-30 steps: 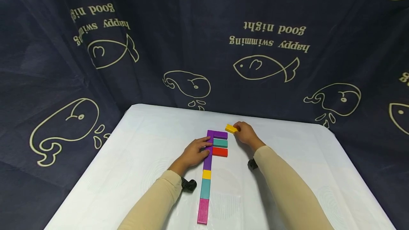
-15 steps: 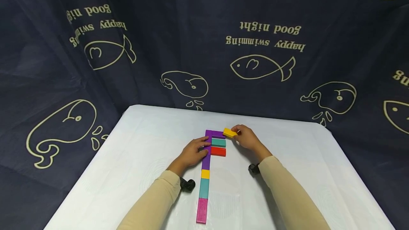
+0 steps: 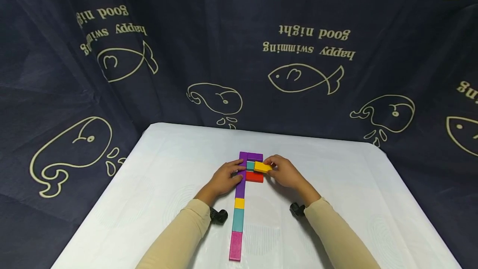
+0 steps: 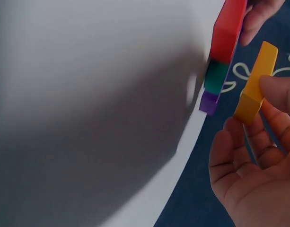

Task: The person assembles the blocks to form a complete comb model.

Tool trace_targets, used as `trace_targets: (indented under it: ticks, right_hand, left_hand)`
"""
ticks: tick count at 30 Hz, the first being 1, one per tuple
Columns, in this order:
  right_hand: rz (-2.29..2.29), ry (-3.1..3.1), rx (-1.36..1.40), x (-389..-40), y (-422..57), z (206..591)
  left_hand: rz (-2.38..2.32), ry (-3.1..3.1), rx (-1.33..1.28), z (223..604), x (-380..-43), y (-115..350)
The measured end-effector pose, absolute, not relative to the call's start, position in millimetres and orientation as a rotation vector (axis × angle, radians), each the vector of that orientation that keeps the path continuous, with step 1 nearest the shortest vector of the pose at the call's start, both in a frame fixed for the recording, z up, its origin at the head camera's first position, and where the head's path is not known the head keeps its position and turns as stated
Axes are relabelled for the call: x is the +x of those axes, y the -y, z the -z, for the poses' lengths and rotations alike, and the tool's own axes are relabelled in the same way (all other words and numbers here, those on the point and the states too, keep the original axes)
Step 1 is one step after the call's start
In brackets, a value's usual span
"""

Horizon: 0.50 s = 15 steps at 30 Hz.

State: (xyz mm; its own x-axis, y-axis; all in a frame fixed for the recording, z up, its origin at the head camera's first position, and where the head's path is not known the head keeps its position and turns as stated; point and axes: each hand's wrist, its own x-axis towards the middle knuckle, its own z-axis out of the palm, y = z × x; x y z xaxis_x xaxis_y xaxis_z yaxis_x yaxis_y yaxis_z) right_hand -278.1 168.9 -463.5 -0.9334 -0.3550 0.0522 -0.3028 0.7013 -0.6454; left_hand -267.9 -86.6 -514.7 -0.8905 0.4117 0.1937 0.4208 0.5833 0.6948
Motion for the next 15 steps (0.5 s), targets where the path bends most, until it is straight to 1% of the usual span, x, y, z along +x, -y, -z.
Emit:
trace_targets:
  ticks: [8, 15]
  right_hand:
    - [1.076, -2.811, -0.655, -253.8, -161.7, 464.1]
    - [1.015, -2.791, -0.770, -241.7, -155.4, 466.3]
  left_hand:
    - [1.231, 2.782, -0.735, 513.5, -268.1, 86.7]
    - [1.238, 2.780, -0.722, 513.8, -267.0, 86.2]
